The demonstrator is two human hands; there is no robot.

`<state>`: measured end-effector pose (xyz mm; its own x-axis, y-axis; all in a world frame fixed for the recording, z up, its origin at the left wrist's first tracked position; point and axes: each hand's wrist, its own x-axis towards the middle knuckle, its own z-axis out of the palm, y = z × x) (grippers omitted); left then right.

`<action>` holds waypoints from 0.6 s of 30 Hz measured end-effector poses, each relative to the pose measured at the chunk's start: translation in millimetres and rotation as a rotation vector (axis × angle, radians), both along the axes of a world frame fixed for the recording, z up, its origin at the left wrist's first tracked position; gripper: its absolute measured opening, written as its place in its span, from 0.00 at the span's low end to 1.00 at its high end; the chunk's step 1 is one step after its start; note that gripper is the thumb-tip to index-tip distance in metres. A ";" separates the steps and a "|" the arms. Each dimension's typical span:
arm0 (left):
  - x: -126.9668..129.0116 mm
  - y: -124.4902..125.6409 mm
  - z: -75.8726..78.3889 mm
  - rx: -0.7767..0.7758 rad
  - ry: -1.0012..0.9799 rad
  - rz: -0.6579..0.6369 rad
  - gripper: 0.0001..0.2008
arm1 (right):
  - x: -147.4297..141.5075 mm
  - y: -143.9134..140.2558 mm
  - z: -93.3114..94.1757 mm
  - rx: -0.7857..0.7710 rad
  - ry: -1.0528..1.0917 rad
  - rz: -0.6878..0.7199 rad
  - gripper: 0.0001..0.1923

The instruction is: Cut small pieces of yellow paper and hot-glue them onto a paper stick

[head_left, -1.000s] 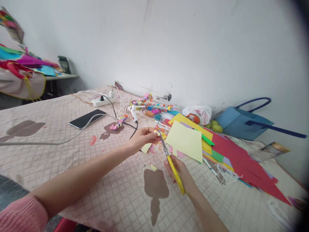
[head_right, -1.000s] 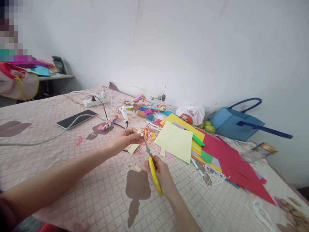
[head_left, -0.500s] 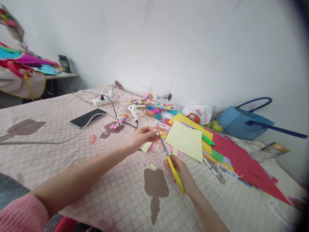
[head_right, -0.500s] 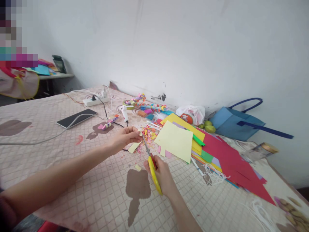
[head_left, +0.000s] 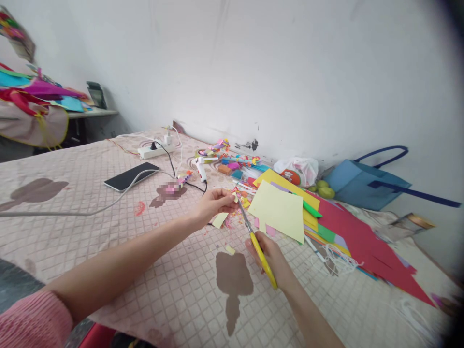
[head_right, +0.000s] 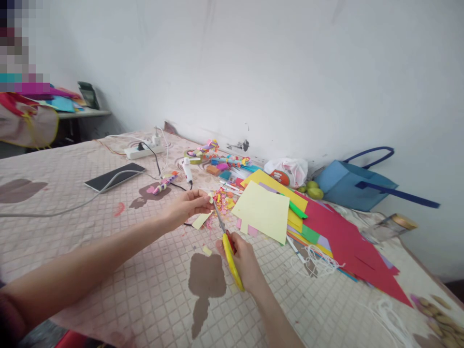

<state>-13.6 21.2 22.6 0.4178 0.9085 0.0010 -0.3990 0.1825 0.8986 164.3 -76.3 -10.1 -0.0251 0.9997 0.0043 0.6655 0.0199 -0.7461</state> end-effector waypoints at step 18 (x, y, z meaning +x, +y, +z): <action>0.7 -0.7 0.3 -0.027 -0.006 -0.020 0.06 | -0.5 0.5 1.8 0.002 0.028 -0.023 0.17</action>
